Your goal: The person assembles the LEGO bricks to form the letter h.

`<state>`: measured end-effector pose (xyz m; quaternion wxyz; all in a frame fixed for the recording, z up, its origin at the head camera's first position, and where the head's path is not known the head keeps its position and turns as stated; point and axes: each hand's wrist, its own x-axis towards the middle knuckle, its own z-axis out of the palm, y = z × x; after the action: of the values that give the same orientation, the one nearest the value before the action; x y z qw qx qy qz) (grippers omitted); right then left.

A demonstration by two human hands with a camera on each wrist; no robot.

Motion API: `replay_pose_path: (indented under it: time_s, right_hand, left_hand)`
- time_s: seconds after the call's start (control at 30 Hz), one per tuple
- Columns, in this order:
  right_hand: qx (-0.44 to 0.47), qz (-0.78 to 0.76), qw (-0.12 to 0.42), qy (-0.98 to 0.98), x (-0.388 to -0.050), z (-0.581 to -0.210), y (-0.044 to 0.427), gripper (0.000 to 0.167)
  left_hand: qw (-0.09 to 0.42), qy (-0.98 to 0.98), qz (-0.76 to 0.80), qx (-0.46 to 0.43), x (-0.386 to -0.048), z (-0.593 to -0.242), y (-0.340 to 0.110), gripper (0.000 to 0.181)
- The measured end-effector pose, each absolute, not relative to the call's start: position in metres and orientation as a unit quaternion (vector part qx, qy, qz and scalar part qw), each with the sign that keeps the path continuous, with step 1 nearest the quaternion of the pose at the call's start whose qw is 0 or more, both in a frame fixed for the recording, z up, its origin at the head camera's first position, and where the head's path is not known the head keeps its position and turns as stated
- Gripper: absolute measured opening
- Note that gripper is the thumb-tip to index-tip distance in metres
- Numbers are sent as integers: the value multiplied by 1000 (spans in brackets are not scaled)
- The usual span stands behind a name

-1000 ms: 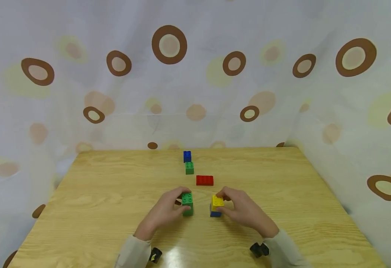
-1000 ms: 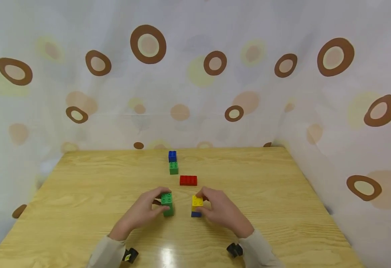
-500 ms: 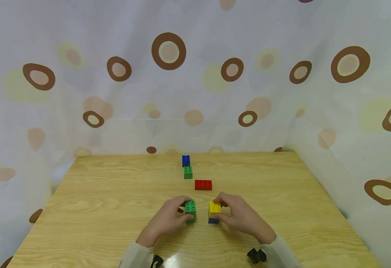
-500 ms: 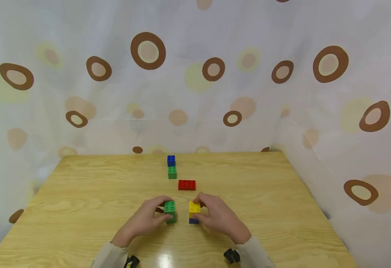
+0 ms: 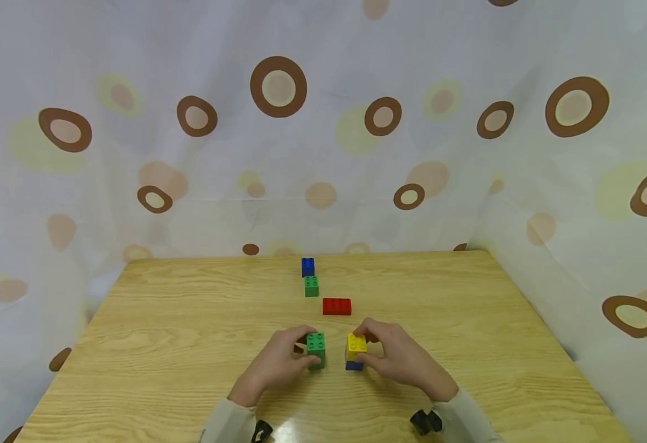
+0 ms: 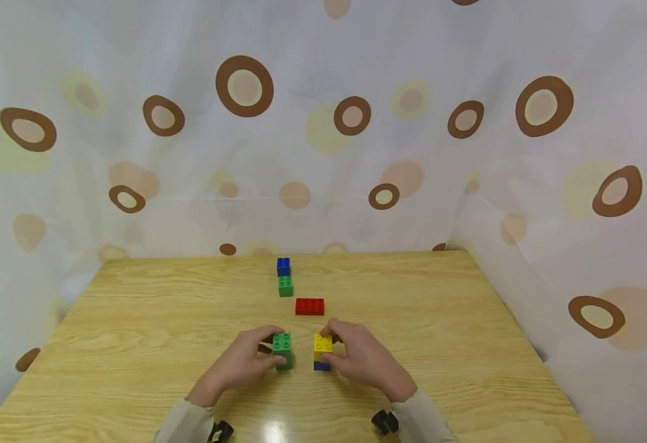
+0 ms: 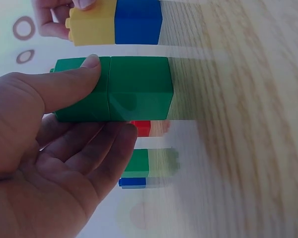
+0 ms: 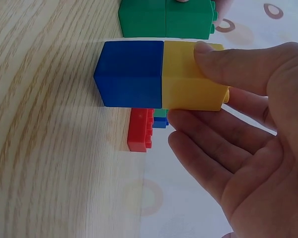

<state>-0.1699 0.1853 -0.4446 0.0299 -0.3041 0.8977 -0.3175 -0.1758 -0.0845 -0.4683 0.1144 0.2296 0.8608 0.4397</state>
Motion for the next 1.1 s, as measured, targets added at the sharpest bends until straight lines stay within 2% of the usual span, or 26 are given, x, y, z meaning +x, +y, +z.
replay_pose_path:
  time_s: [0.8, 1.0, 1.1]
  right_hand:
    - [-305, -304, 69, 900, -174, -443, 183, 35]
    - [-279, -322, 91, 900, -177, -441, 184, 62]
    - [-254, -336, 77, 903, -181, -437, 185, 71]
  left_hand:
    - [115, 869, 423, 228, -179, -470, -85, 36]
    - [107, 872, 420, 228, -180, -471, -84, 36]
    - [108, 871, 422, 225, -180, -471, -84, 35]
